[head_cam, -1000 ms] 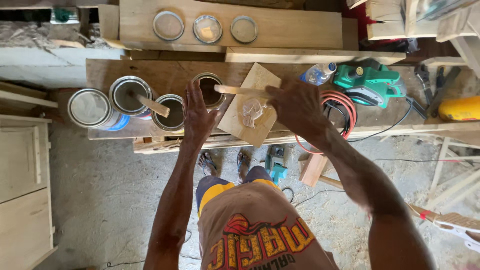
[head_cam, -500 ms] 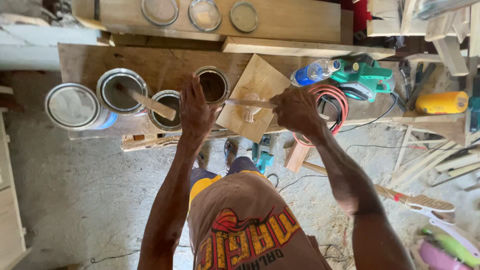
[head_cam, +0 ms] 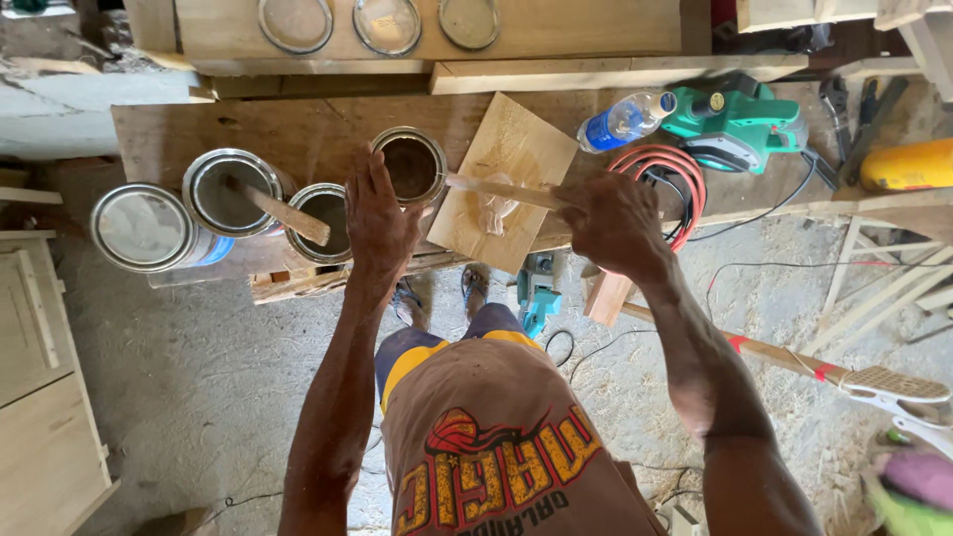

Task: The person stands at a workbench and mixes wood filler. They scoop white paste from a can with a wooden stick, add water from a plastic bottle, and repeatedly stir and knead the paste on a wooden board until it forms a uniform mixture.

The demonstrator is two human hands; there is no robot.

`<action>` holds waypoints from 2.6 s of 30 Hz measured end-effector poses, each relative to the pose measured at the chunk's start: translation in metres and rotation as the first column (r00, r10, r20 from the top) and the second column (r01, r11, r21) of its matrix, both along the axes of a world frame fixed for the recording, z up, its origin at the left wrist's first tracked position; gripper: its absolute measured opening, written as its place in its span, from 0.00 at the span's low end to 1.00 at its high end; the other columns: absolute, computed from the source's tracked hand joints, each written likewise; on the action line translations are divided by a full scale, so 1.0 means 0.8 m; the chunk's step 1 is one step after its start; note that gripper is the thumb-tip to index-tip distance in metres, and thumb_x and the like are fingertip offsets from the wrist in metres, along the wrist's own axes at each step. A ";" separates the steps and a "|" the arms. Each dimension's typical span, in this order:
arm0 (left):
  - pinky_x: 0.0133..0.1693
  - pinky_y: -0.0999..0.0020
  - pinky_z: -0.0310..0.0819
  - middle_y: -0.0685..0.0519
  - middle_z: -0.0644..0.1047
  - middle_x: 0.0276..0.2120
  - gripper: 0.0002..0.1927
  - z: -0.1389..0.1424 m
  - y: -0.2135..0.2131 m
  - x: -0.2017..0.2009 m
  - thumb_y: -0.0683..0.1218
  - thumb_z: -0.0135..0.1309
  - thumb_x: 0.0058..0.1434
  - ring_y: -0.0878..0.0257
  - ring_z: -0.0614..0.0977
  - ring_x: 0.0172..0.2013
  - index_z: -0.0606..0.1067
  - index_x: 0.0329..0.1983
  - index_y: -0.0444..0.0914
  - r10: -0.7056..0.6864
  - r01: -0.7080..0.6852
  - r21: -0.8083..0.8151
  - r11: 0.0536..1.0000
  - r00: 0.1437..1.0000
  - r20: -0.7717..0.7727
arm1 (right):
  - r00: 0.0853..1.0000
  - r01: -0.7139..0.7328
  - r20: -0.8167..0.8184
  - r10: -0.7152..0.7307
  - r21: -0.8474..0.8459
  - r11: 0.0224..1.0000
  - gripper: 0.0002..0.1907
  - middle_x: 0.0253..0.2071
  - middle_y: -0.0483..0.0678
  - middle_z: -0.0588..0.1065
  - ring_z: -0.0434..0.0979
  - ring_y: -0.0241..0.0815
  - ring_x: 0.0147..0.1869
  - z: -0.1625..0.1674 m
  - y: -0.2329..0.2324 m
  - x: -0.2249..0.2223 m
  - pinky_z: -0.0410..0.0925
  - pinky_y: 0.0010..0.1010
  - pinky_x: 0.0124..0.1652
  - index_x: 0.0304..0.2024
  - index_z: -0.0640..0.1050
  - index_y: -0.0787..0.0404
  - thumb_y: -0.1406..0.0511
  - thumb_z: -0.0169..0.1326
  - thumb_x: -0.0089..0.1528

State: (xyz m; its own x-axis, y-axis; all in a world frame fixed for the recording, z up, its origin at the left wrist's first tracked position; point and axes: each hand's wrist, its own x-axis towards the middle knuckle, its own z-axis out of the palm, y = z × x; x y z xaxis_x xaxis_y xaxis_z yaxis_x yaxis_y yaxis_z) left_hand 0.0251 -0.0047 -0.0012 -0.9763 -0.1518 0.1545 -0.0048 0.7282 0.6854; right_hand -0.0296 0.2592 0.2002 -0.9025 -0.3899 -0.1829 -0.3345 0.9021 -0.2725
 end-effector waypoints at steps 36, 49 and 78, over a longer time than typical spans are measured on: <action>0.73 0.36 0.32 0.35 0.65 0.71 0.59 0.015 0.003 0.003 0.79 0.33 0.64 0.40 0.65 0.72 0.46 0.77 0.27 0.070 -0.070 0.031 0.997 0.997 -0.012 | 0.525 -0.700 -0.159 0.836 0.478 0.531 0.12 0.37 0.49 0.76 0.75 0.46 0.43 -0.190 -0.191 -0.116 0.70 0.38 0.40 0.36 0.79 0.60 0.58 0.56 0.57; 0.71 0.36 0.40 0.34 0.68 0.68 0.56 0.012 0.005 0.005 0.78 0.38 0.65 0.38 0.68 0.69 0.49 0.76 0.29 0.099 -0.099 0.009 0.995 0.995 0.007 | 0.816 -0.578 0.168 0.553 0.230 0.783 0.13 0.38 0.52 0.77 0.78 0.49 0.44 -0.156 -0.179 -0.093 0.72 0.40 0.39 0.37 0.79 0.61 0.61 0.60 0.53; 0.69 0.41 0.55 0.34 0.69 0.65 0.58 0.019 -0.015 0.001 0.70 0.59 0.59 0.41 0.69 0.66 0.53 0.73 0.23 -0.076 0.056 -0.208 0.976 0.993 -0.088 | 0.904 0.195 0.396 -0.161 -0.048 0.980 0.07 0.30 0.60 0.79 0.79 0.49 0.32 -0.103 -0.113 -0.029 0.71 0.36 0.36 0.33 0.82 0.69 0.69 0.57 0.57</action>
